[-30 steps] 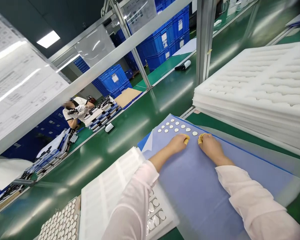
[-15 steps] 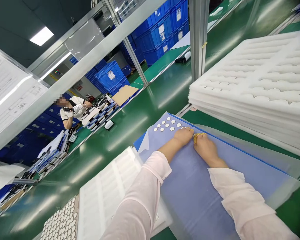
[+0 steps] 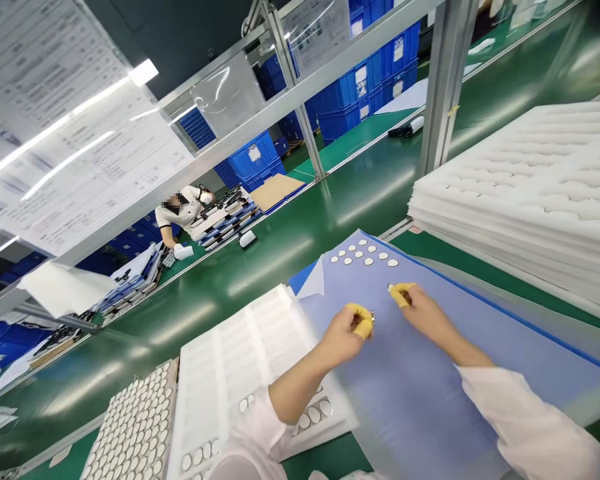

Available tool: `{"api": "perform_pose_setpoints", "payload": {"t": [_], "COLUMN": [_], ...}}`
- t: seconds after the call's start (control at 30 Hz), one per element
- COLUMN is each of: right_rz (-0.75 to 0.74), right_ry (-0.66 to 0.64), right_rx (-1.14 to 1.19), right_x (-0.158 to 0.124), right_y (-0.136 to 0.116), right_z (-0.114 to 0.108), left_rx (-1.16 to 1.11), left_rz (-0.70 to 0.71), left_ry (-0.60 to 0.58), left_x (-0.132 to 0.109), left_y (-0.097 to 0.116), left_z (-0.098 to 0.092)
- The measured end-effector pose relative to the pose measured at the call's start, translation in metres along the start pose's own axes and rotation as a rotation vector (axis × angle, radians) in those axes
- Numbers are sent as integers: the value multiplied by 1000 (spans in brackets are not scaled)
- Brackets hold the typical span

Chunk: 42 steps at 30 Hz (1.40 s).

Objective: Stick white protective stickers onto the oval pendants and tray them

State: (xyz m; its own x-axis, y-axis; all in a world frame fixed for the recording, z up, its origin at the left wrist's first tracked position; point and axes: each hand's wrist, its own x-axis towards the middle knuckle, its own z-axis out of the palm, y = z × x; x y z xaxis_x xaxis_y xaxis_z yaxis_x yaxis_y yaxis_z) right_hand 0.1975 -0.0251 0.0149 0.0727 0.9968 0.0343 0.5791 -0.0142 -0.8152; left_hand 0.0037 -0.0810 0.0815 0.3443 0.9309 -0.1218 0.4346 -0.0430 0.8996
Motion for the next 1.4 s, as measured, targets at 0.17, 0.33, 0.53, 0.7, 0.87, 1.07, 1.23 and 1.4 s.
{"api": "perform_pose_setpoints", "payload": {"t": [0.17,0.33,0.53,0.7,0.87,1.07,1.23,1.4], "right_rz": [-231,-432,-491,-513,-491,-431,-450,-377], "right_ry": [-99,-90,-248,-333,-386,-392,-350,-387], "right_rx": [274,632,645,630,650,660,658,661], "right_x": [-105,-161,-184,-199,-206,-211,-212,-205], "right_y": [-63,-96,-98,-97,-100,-105,-107,-112], "right_z": [10,19,26,35,41,43,42,40], "left_rx": [-388,-472,-519,-635,-700,-701,-626,-219], "left_rz": [115,189,263,256,214,120,202,368], "left_ry": [141,177,190,155,203,247,264,377], "left_x": [-74,-115,-150,-172,-183,-191,-195,-203], "left_y": [2,8,8,1,-1,-1,-5,-7], "left_z": [-6,1,-7,-9,-10,-16,-16,-20]}}
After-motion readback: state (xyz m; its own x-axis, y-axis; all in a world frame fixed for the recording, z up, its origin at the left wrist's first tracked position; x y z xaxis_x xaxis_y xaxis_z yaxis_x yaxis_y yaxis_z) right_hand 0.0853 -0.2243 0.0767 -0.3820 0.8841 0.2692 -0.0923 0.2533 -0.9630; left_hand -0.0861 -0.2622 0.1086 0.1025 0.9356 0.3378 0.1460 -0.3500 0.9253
